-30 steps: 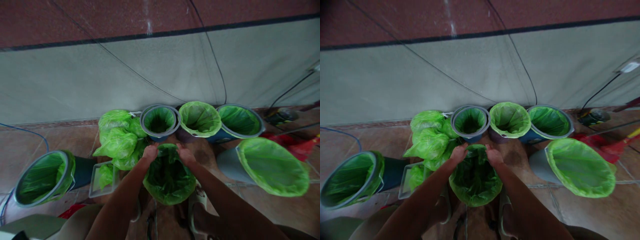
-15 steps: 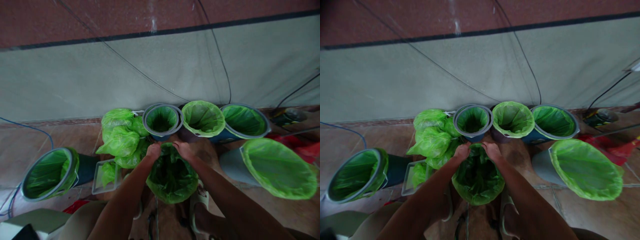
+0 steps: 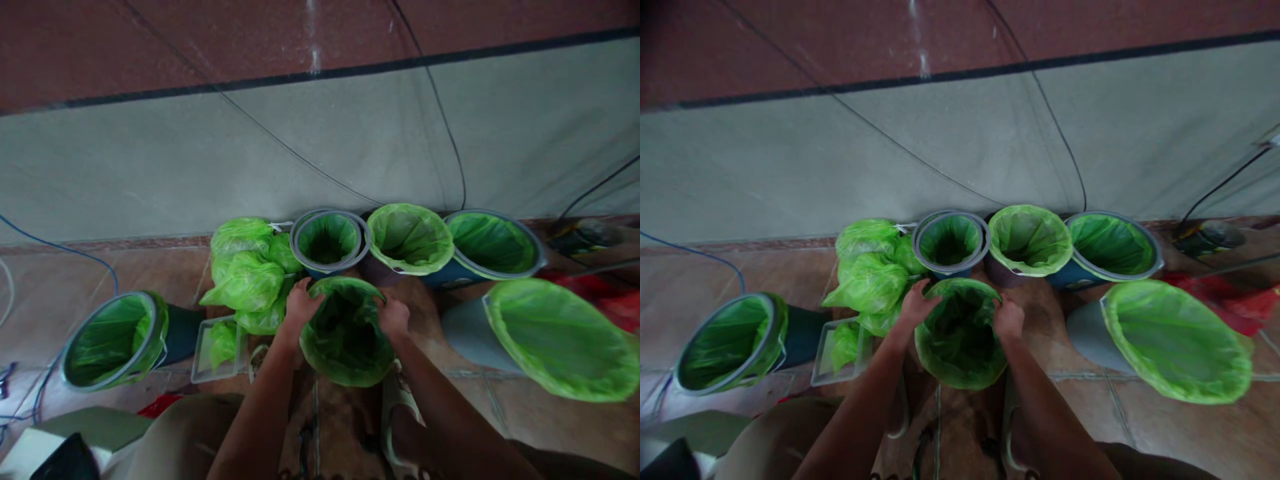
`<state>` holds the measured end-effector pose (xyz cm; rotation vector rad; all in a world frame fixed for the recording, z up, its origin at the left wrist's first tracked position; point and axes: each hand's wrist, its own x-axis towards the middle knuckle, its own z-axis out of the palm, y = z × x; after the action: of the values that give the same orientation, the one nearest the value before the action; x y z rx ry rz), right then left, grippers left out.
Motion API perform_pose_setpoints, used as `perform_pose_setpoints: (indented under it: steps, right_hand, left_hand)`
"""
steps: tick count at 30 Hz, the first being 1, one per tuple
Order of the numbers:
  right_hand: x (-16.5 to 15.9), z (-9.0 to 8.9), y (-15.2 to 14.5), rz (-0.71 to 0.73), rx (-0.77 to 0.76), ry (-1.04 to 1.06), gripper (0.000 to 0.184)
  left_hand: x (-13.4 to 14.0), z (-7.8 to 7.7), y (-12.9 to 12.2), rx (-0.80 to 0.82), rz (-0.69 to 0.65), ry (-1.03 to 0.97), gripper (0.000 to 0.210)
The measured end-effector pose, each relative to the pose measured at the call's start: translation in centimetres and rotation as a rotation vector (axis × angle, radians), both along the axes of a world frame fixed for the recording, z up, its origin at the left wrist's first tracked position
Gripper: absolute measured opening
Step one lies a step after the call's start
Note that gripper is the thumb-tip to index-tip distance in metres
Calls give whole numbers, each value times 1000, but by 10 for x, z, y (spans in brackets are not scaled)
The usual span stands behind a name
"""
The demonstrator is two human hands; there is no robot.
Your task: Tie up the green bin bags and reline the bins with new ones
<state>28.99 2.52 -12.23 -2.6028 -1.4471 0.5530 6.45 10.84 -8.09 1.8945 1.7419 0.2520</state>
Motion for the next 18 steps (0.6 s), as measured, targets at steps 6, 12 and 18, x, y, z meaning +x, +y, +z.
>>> perform_pose_setpoints:
  steps: [6, 12, 18]
  right_hand:
    - [-7, 7, -32, -135, 94, -31, 56]
    - [-8, 32, 36, 231, 355, 97, 40]
    - [1, 12, 66, 461, 51, 189, 30]
  left_hand:
    - [11, 3, 11, 99, -19, -41, 36]
    - [41, -5, 25, 149, -295, 87, 30]
    - [40, -23, 20, -11, -335, 244, 32]
